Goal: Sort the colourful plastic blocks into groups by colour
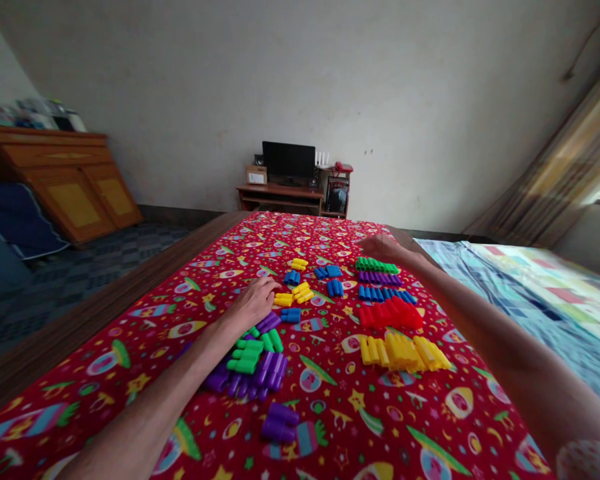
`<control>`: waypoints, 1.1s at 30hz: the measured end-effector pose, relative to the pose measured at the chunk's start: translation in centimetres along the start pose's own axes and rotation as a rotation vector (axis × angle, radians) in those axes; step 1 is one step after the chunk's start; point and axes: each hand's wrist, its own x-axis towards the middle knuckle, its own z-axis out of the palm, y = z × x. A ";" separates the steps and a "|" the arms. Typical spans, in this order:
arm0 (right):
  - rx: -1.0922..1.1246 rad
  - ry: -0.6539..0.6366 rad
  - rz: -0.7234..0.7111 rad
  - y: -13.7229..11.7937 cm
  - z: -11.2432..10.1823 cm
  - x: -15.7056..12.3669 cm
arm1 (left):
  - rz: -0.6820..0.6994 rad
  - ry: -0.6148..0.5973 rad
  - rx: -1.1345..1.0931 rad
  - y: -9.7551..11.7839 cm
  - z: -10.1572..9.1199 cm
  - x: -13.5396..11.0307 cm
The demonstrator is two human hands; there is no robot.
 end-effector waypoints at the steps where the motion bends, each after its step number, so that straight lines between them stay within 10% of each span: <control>1: -0.026 -0.019 -0.014 -1.6 -0.2 1.2 | 0.000 0.000 0.001 0.0 0.0 0.0; 8: -0.140 -0.170 -0.066 -12.0 2.0 9.0 | -0.009 -0.007 0.013 -0.1 0.1 0.0; 15: -0.136 -0.314 -0.220 -15.1 3.1 11.3 | 0.001 -0.006 0.033 -0.1 0.3 -0.2; 26: -0.001 -0.188 -0.222 -12.7 -1.5 5.7 | 0.009 -0.031 0.017 -0.9 0.7 0.4; 33: 0.131 -0.273 -0.562 -16.8 -3.6 -2.8 | 0.019 -0.056 0.024 -0.9 0.5 0.7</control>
